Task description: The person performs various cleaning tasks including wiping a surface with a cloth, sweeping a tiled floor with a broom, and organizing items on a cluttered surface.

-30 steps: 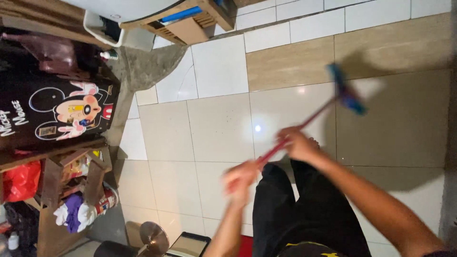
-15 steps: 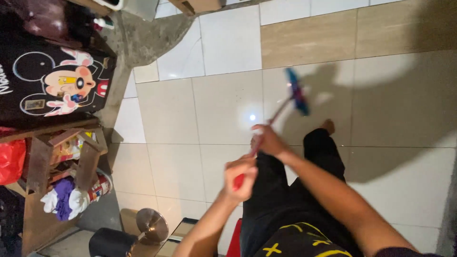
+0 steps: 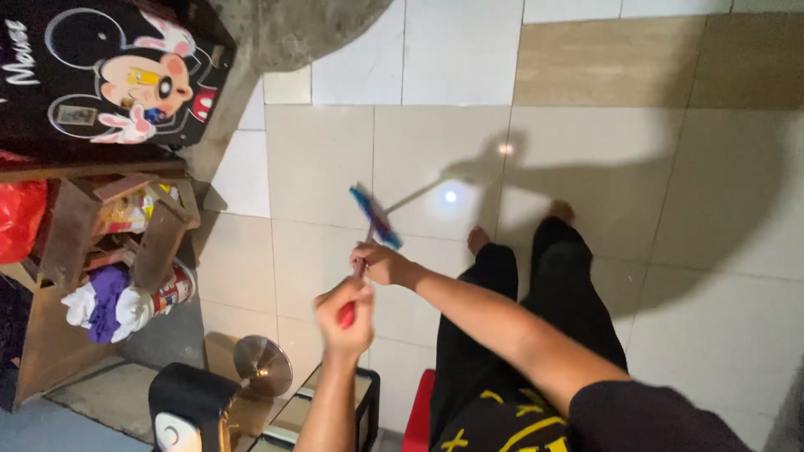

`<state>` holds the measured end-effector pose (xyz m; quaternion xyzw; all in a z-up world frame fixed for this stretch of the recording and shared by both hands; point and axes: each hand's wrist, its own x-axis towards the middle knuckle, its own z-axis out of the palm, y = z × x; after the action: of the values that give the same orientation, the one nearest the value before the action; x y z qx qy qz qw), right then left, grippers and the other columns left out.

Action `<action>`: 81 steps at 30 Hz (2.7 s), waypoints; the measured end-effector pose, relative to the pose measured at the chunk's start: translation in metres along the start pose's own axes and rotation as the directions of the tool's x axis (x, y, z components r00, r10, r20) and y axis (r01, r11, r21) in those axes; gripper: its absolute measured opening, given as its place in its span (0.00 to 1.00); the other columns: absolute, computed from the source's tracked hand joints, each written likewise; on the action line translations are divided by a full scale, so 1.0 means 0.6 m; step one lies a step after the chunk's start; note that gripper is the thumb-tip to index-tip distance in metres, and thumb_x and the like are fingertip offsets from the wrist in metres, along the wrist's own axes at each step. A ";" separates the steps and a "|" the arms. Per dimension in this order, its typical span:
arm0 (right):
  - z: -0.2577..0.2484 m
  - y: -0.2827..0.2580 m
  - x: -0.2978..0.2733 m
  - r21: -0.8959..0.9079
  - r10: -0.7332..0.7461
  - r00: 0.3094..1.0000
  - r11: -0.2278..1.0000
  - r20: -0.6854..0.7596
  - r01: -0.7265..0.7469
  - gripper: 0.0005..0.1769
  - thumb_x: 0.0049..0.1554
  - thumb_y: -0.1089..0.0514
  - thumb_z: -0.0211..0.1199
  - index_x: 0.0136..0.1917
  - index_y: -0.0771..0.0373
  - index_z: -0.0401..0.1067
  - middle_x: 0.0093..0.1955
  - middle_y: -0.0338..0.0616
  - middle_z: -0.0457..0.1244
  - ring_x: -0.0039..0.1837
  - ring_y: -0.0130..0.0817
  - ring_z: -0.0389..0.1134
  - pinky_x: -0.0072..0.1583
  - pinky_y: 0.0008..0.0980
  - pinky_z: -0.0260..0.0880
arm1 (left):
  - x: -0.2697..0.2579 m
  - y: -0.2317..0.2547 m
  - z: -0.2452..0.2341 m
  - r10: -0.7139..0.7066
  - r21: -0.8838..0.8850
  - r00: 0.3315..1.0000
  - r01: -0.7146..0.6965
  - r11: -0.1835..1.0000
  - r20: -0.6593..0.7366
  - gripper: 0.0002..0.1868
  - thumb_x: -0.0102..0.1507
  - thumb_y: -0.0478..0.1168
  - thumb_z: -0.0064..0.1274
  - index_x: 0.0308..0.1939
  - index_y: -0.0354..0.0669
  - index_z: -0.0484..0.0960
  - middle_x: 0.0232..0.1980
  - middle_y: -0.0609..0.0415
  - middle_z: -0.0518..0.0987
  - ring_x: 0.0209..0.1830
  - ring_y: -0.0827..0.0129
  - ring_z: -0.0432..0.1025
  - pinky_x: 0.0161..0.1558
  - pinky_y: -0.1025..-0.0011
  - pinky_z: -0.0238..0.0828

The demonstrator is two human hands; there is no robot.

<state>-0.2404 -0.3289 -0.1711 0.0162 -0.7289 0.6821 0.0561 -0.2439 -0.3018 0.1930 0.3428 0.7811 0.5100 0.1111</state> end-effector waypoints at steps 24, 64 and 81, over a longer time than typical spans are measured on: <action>-0.633 0.145 -0.079 -0.132 -0.249 0.951 0.965 -0.184 0.228 0.23 0.62 0.43 0.63 0.66 0.53 0.66 0.71 0.49 0.57 0.74 0.52 0.56 0.75 0.52 0.54 | 0.325 0.088 0.364 0.082 -0.324 0.980 -0.018 0.946 0.183 0.21 0.67 0.28 0.42 0.21 0.43 0.53 0.24 0.56 0.51 0.22 0.63 0.48 0.30 0.64 0.47; -1.064 0.019 0.146 -0.427 0.062 0.988 0.896 -0.143 -0.118 0.13 0.57 0.68 0.56 0.52 0.55 0.73 0.51 0.44 0.68 0.54 0.45 0.66 0.56 0.41 0.60 | 0.430 -0.072 0.616 -0.180 -0.134 0.805 0.126 0.983 -0.566 0.07 0.64 0.37 0.59 0.31 0.45 0.84 0.33 0.59 0.82 0.33 0.75 0.78 0.36 0.77 0.77; -0.886 0.006 0.189 -0.341 -0.117 0.993 0.934 -0.004 0.108 0.13 0.60 0.68 0.53 0.50 0.55 0.74 0.51 0.40 0.70 0.53 0.46 0.70 0.67 0.55 0.56 | 0.393 -0.016 0.452 -0.170 0.685 0.910 0.398 0.610 -0.377 0.24 0.56 0.59 0.54 0.19 0.55 0.59 0.18 0.71 0.58 0.17 0.83 0.55 0.19 0.70 0.47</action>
<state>-0.3218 0.2068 -0.1291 0.0396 -0.8330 0.5416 0.1059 -0.2809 0.0442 0.1028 0.1540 0.9725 0.1605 -0.0691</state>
